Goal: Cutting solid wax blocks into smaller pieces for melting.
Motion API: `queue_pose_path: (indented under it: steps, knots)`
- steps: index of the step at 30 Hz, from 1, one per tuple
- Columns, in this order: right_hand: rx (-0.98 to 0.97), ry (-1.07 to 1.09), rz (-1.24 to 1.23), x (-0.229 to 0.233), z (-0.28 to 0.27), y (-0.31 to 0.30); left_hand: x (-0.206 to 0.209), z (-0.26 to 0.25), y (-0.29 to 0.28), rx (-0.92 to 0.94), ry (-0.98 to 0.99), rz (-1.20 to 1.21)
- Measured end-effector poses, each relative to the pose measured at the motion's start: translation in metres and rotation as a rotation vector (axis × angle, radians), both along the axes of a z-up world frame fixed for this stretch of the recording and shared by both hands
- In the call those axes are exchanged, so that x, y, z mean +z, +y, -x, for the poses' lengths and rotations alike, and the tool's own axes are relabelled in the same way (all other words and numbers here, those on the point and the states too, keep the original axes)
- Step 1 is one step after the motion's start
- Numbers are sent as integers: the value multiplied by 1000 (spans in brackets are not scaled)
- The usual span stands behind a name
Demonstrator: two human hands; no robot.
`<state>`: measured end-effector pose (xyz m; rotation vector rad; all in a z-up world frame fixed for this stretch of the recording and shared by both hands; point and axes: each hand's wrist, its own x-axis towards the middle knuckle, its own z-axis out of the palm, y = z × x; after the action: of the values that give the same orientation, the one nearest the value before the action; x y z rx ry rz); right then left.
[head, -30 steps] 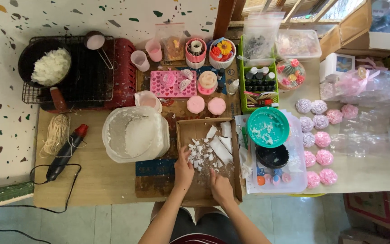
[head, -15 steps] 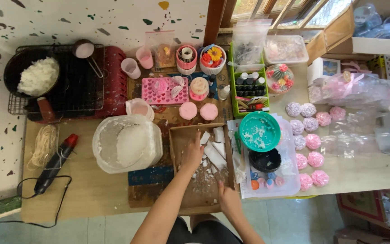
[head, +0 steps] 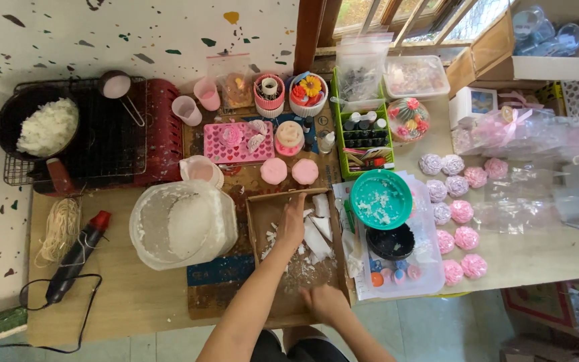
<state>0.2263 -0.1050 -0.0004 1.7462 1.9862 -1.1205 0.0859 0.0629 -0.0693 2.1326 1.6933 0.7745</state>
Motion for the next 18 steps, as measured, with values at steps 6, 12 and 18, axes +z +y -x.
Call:
queue_pose_path:
  steps: [6, 12, 18]
  knots:
    - [-85, 130, -404, -49, -4, 27, 71, 28, -24, 330, -417, 356]
    - [-502, 91, -154, -57, 6, 44, 66, 61, -90, 361, -394, 408]
    - [-588, 119, -125, -51, 6, 22, 26, 42, -104, 419, -384, 503]
